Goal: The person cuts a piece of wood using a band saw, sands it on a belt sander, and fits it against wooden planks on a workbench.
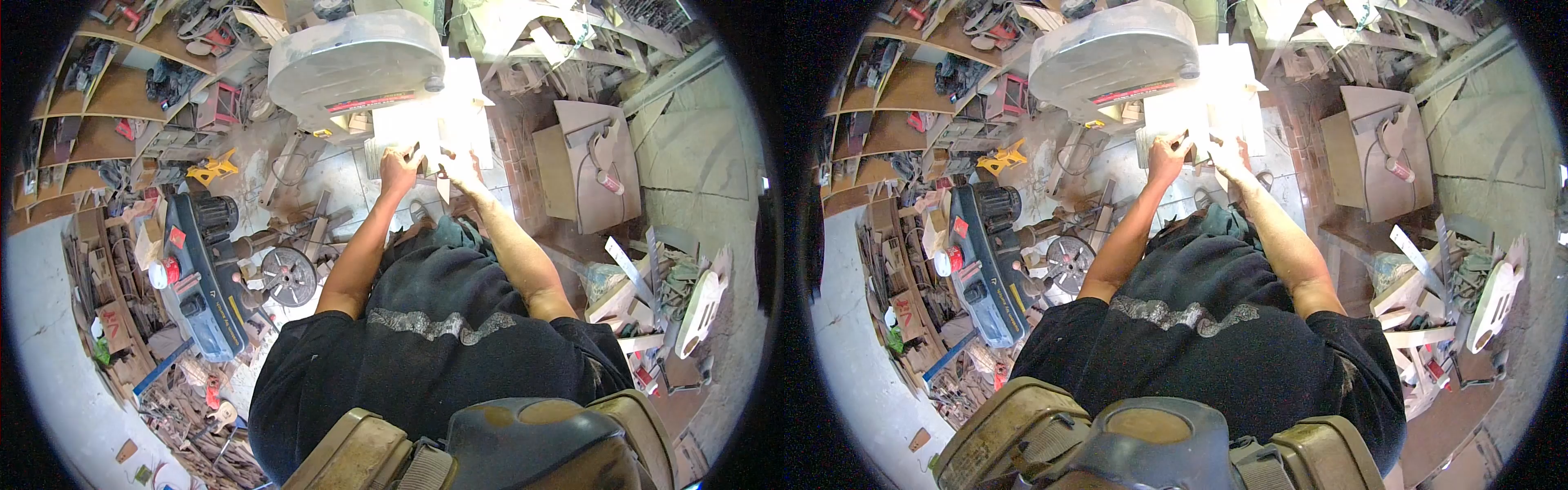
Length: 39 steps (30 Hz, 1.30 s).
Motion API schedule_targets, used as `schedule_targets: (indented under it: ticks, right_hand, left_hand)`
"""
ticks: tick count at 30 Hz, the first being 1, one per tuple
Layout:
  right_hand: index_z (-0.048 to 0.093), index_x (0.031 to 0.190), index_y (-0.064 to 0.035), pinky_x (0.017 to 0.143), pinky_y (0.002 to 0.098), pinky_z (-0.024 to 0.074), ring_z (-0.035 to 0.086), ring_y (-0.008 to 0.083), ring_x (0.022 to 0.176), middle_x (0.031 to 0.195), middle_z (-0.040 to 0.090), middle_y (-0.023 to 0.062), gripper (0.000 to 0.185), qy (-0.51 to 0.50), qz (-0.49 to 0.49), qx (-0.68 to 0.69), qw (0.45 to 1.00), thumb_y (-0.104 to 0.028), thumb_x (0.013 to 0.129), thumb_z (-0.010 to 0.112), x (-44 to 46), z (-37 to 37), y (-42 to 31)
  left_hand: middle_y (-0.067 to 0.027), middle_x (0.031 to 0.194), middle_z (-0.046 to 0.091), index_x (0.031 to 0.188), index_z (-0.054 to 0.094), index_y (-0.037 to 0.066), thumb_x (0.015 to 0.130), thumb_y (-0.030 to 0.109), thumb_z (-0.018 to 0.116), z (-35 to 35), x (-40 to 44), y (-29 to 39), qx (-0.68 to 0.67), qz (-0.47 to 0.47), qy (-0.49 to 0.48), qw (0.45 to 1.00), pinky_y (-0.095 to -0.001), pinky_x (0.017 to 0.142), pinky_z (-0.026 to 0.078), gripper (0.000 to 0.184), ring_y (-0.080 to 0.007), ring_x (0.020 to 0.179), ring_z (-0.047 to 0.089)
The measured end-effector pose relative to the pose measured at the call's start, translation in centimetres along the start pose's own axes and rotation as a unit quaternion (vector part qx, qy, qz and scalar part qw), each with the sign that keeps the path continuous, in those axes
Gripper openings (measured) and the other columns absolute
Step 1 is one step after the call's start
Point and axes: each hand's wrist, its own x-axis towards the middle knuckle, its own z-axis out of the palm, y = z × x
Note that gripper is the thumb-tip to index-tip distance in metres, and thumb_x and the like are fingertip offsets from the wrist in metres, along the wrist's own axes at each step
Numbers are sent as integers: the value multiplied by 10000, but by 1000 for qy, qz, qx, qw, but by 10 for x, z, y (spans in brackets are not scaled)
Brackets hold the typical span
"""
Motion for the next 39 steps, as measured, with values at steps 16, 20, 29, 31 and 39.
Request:
schedule_targets:
  ticks: [16,20,29,31,39]
  right_hand:
    - [614,1304,-79,642,312,625,667,187,854,1057,601,109,513,-20,30,20,999,-201,825,753,-7,-4,-22]
    - [618,1276,-30,640,308,626,675,184,830,1053,621,127,488,-1,20,9,1000,-200,837,743,-9,-2,-23]
    - [658,1165,22,604,290,626,693,161,736,861,669,101,398,32,-8,-7,999,-168,828,750,4,0,2]
    - [666,1143,25,602,288,625,693,156,736,841,672,99,379,41,-3,-8,999,-164,825,750,1,1,-6]
    - [656,1087,66,590,295,625,687,163,691,831,674,108,359,39,34,5,999,-142,811,750,-1,2,-16]
  left_hand:
    - [-249,975,709,1113,734,30,833,326,746,5,2,-7,-3,-7,7,1000,-399,788,530,407,-343,893,697]
    - [-270,1013,694,1101,740,40,829,347,751,4,3,-5,-8,-24,-2,1000,-411,808,526,411,-363,930,683]
    - [-250,868,698,1077,744,42,839,358,730,-2,0,7,10,-12,14,1000,-435,737,530,396,-376,803,689]
    - [-244,819,693,1072,744,42,836,353,729,0,1,5,2,-7,17,1000,-438,715,527,391,-380,763,685]
    - [-227,810,693,1001,755,44,837,326,704,-2,4,7,-11,-38,-14,999,-469,748,501,330,-389,825,649]
